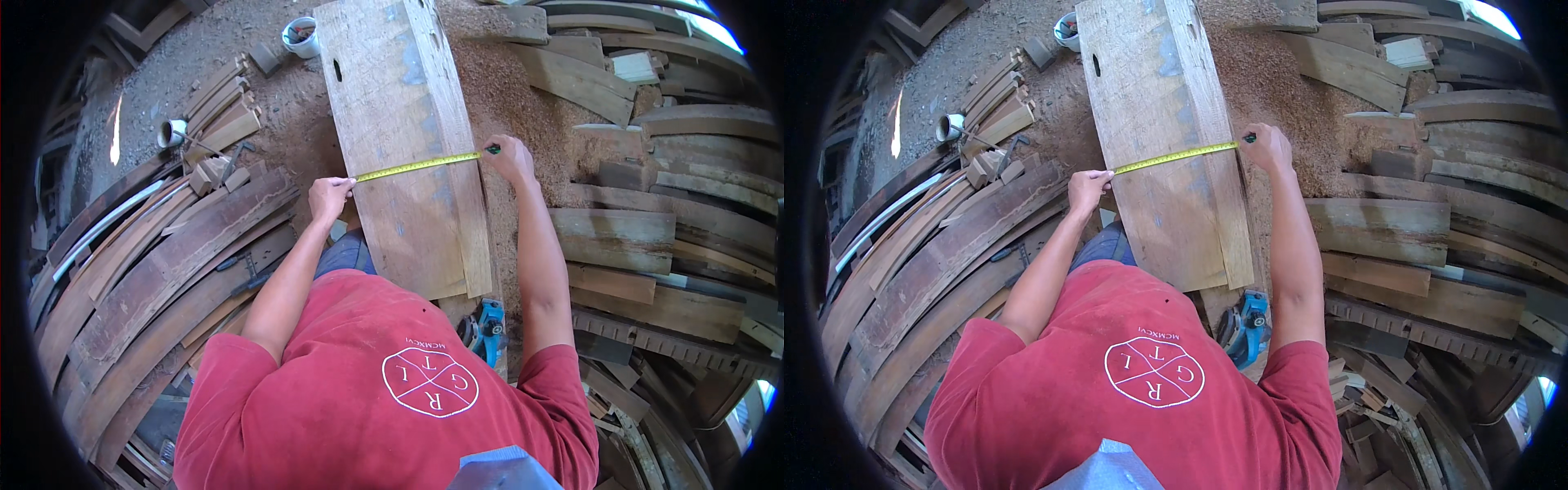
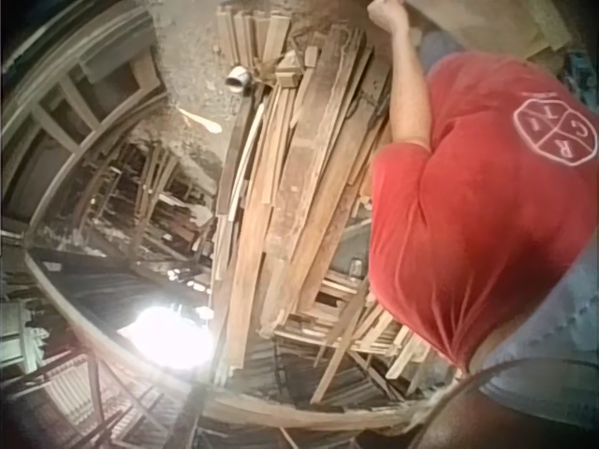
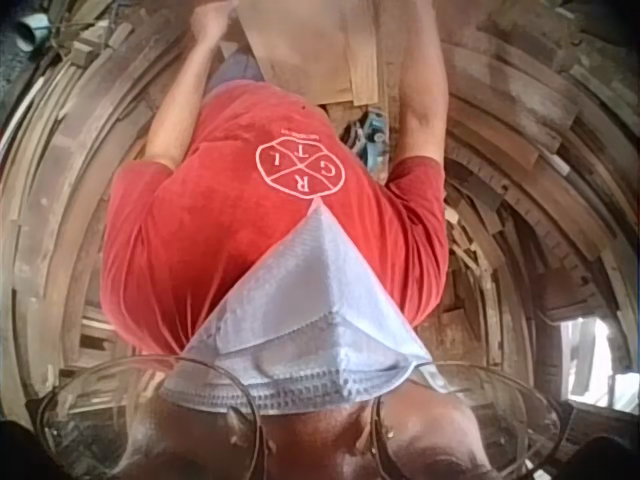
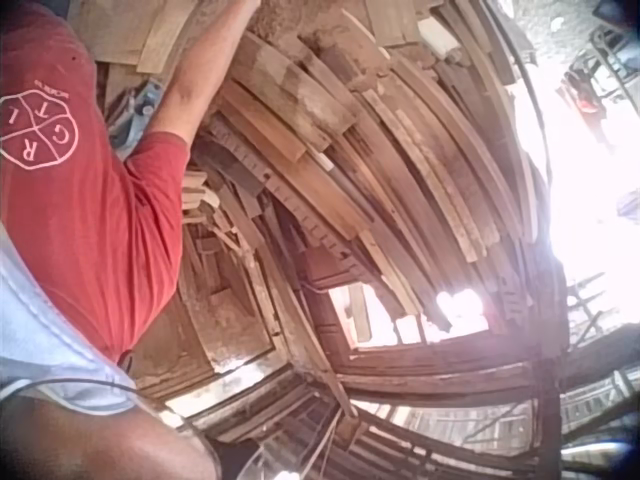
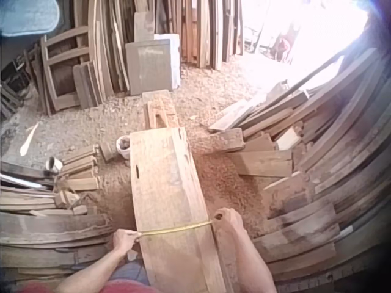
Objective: The person measures a wooden board with a tape measure after moving and aligning several curved and straight wooden pieces on a workbench.
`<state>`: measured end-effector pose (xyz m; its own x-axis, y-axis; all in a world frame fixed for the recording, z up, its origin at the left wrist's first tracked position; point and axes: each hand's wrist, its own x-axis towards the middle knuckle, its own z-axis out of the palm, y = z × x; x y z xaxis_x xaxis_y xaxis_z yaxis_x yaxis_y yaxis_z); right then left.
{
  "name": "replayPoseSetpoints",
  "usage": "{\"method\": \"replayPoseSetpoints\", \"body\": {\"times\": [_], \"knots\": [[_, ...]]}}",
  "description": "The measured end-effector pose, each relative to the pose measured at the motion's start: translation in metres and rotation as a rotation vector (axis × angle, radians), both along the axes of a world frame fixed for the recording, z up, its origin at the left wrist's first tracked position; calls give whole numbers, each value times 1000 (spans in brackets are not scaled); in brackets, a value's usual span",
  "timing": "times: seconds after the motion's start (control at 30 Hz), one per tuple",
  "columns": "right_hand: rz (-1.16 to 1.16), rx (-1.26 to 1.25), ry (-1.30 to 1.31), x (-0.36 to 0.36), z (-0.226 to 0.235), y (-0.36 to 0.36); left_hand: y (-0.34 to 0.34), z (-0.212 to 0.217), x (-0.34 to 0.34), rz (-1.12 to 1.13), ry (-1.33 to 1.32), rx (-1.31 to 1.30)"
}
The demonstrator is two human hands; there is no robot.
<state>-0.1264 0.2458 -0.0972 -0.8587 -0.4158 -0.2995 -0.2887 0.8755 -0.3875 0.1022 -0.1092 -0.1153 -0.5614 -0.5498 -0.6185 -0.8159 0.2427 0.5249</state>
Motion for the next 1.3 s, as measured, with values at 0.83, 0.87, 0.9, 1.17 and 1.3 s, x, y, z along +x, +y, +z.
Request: {"method": "replayPoseSetpoints", "body": {"times": [0.83, 0.87, 0.9, 1.17, 1.3], "knots": [[-34, 12, -17, 5, 3, -6, -4, -15, 5, 93, 40, 104], [-43, 28, -35, 5, 5, -7, -6, -18, 6, 102, 45, 120], [-56, 48, -57, 6, 5, -6, -4, -13, 3, 99, 45, 119], [-40, 44, -31, 4, 0, -5, -6, -18, 4, 102, 71, 148], [-53, 43, -46, 4, -2, -4, -4, -14, 3, 106, 70, 157]]}}
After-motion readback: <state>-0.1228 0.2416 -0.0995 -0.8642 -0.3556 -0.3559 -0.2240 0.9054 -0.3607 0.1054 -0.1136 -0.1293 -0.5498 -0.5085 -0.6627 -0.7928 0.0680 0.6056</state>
